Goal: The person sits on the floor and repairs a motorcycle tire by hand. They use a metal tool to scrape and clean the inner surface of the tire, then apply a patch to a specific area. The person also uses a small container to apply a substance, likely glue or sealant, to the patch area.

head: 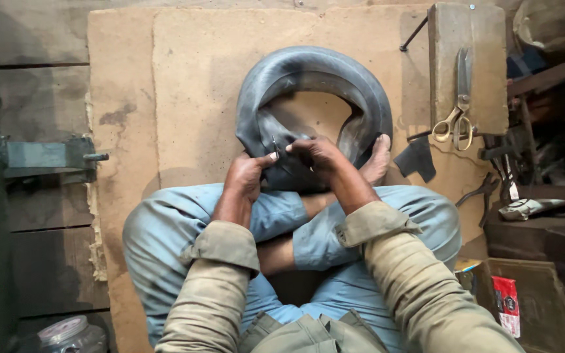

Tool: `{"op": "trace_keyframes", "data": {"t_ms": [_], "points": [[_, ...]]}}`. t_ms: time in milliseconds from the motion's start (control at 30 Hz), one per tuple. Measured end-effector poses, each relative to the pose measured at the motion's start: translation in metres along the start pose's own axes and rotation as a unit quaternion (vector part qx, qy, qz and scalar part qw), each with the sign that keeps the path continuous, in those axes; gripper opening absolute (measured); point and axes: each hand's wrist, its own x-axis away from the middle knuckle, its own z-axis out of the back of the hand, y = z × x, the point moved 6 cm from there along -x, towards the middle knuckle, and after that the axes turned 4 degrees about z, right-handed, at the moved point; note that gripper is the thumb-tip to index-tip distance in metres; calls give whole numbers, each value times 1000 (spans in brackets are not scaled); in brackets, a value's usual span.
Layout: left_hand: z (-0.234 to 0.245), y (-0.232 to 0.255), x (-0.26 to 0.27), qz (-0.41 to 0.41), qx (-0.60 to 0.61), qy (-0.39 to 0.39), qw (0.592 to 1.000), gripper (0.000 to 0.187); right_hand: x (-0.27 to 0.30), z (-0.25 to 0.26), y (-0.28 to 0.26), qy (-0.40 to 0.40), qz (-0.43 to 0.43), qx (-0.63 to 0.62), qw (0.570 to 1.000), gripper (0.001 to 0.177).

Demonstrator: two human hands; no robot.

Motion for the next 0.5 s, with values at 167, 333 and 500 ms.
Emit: {"op": "trace_keyframes", "data": {"t_ms": [167,333,500], "points": [[-1,0,7,52,24,40,998,35,3,0,3,21,16,-2,1000,17],[1,-2,9,37,9,97,995,38,9,-6,-4,12,14,-51,999,21],[12,0,1,-8,-67,140,988,41,15,-11,-11,-28,16,-54,998,26]]}}
